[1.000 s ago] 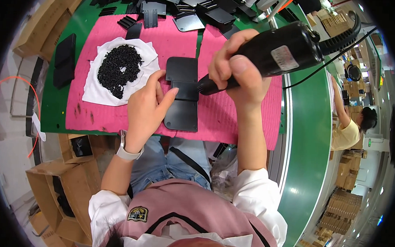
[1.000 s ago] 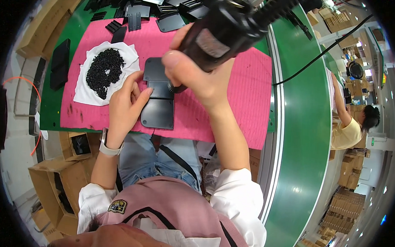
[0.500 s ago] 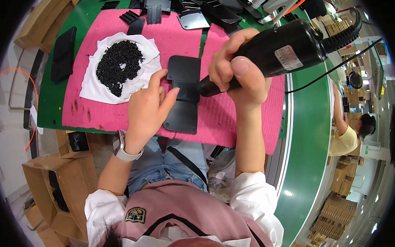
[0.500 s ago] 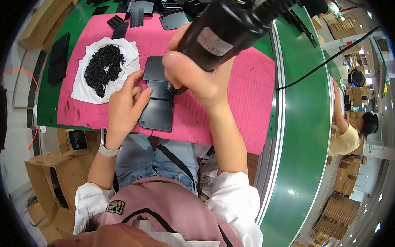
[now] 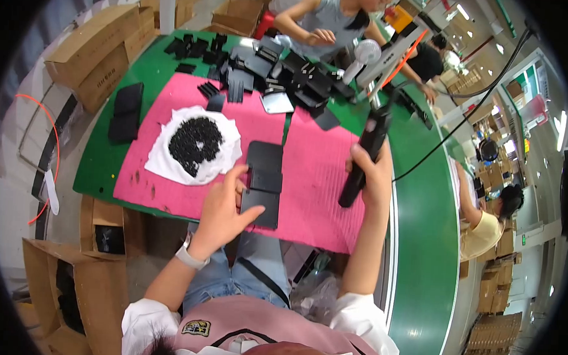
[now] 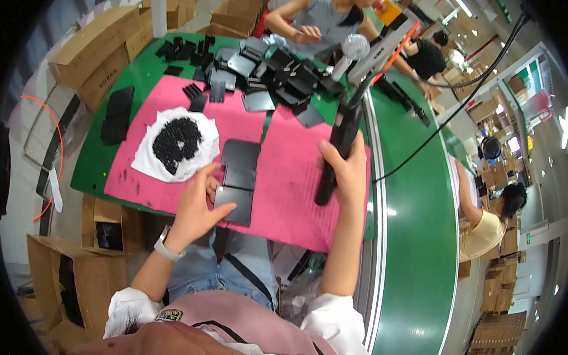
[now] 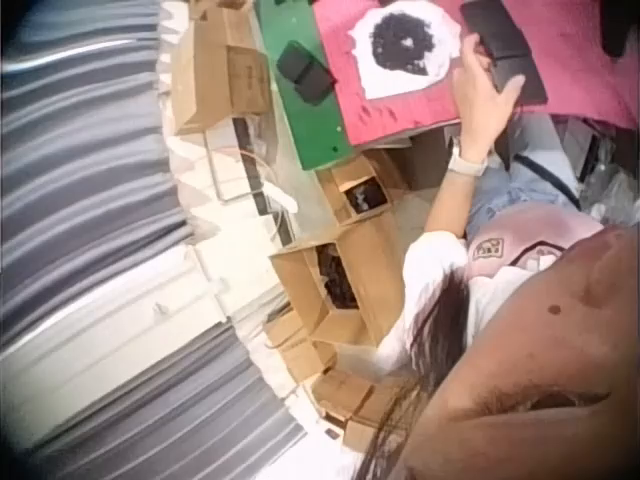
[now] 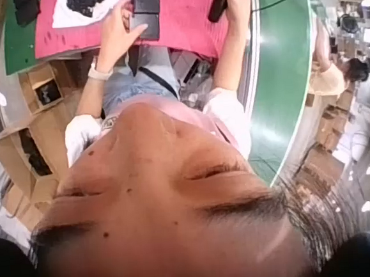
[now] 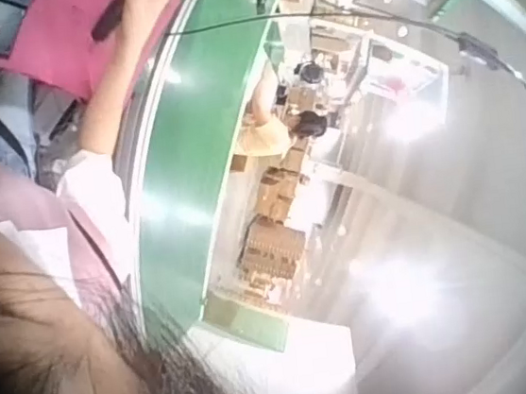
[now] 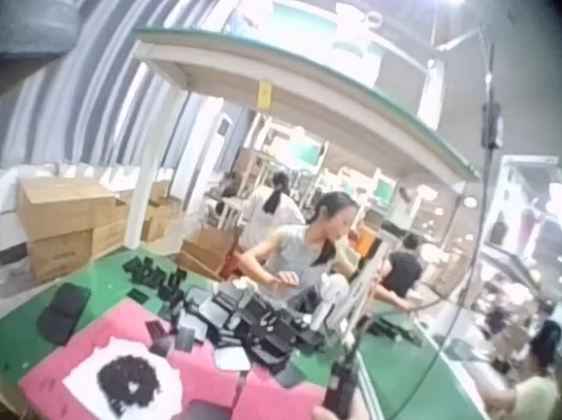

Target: Assembling small black plastic components by fastening them with screws using an electric screwdriver.

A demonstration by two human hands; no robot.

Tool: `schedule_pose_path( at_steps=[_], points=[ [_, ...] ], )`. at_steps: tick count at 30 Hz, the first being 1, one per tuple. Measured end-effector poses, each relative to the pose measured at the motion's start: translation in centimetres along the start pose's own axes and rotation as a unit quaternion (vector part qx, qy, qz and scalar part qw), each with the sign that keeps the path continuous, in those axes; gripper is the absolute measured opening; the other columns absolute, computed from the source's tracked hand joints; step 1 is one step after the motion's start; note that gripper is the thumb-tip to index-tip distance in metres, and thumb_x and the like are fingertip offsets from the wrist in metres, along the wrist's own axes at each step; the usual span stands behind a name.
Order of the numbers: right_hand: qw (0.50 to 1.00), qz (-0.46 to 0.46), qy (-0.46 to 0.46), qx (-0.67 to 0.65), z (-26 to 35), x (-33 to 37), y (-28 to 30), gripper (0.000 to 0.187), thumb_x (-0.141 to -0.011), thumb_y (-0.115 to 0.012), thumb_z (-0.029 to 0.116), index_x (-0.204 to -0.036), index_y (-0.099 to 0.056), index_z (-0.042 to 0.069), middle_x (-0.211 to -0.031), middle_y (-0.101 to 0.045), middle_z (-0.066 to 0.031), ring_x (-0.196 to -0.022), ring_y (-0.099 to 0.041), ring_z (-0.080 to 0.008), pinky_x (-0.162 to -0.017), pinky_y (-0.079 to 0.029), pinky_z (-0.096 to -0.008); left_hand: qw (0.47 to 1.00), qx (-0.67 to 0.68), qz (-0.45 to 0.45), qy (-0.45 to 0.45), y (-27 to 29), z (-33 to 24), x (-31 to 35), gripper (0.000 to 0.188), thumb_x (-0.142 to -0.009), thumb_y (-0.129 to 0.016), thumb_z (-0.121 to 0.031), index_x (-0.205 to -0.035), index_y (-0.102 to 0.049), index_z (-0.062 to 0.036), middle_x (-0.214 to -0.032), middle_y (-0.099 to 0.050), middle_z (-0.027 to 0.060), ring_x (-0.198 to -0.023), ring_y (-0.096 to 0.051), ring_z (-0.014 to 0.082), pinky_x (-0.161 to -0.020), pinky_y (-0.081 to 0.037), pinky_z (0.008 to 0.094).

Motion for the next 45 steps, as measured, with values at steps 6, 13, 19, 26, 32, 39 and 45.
schedule_pose_path(
  at_steps=[6,13,19,26,32,39,45],
  points=[
    [0.75,-0.127,0.178,0.624,-4.5,2.2,4.2,0.069,-0.066,-0.077,0.018,-0.126,-0.048,0.002,-0.115,-0.055,-0.0187,-0.103,-0.055,-0.0336,-0.085,-0.047,-0.0386,0.96,0.242,-0.135,0.025,-0.7,-0.3,0.9,0.046,-0.077,-0.064,0.003,-0.118,-0.043,0.0002,-0.084,-0.063,0.0126,-0.077,-0.063,0.0215,-0.07,-0.048,0.0293],
    [0.78,0.368,0.294,0.412,3.5,5.1,-7.7,0.06,-0.062,-0.079,0.023,-0.115,-0.056,0.005,-0.102,-0.062,-0.0158,-0.094,-0.061,-0.0305,-0.081,-0.048,-0.0403,0.975,0.05,-0.105,-0.188,3.7,-5.1,0.5,0.02,-0.075,-0.067,0.005,-0.093,-0.06,0.0005,-0.084,-0.065,0.0128,-0.074,-0.066,0.0265,-0.065,-0.051,0.0317],
    [0.941,0.261,0.186,0.104,1.1,6.8,-12.4,0.036,-0.07,-0.076,0.022,-0.09,-0.056,0.0,-0.064,-0.056,-0.0144,-0.056,-0.058,-0.0274,-0.054,-0.045,-0.0351,0.947,0.259,-0.177,-0.072,5.1,-0.7,0.7,0.062,-0.086,-0.063,-0.027,-0.134,-0.032,-0.0004,-0.126,-0.044,0.009,-0.115,-0.044,0.0187,-0.097,-0.034,0.0344],
    [0.935,0.338,0.074,-0.074,-0.1,7.8,-11.3,0.026,-0.083,-0.065,0.025,-0.074,-0.064,0.0,-0.05,-0.051,0.0012,-0.049,-0.048,-0.0039,-0.045,-0.036,-0.0216,0.909,0.381,-0.137,0.098,6.2,-3.3,4.1,0.028,-0.086,-0.063,-0.016,-0.105,-0.059,0.0048,-0.085,-0.057,-0.0028,-0.073,-0.047,0.0018,-0.064,-0.037,0.0169],
    [0.939,0.314,-0.039,-0.136,0.7,5.7,-10.9,0.029,-0.092,-0.053,0.02,-0.11,-0.061,0.0,-0.085,-0.067,-0.0074,-0.056,-0.058,-0.0076,-0.052,-0.046,-0.0234,0.775,0.344,-0.496,0.186,18.5,2.0,10.8,0.034,-0.091,-0.053,-0.039,-0.107,-0.059,-0.0093,-0.088,-0.062,-0.0019,-0.071,-0.059,0.0121,-0.065,-0.049,0.0283],
    [0.898,0.03,0.266,0.349,-4.9,-7.3,-9.1,0.029,-0.077,-0.065,0.015,-0.101,-0.062,0.001,-0.086,-0.067,-0.0116,-0.068,-0.064,-0.0226,-0.063,-0.052,-0.0326,0.611,0.278,-0.691,0.268,45.9,25.6,43.3,0.064,-0.09,-0.052,-0.045,-0.135,-0.038,-0.0009,-0.127,-0.053,0.0138,-0.116,-0.053,0.0231,-0.088,-0.044,0.0311],
    [0.748,-0.103,0.308,0.579,-9.7,-16.6,-7.9,0.041,-0.068,-0.064,0.012,-0.107,-0.059,0.004,-0.11,-0.058,-0.0097,-0.104,-0.057,-0.0272,-0.08,-0.051,-0.0404,0.554,0.344,-0.707,0.273,40.5,26.2,45.4,0.068,-0.088,-0.049,-0.054,-0.131,-0.042,-0.0021,-0.13,-0.052,0.0095,-0.121,-0.049,0.0202,-0.093,-0.043,0.0335]
  ],
)
Point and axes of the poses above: each hand's wrist, its own x-axis away from the middle knuckle, its own y-axis out of the back of the hand, z = x × y, the point moved 1 cm from there along -x, towards the middle knuckle
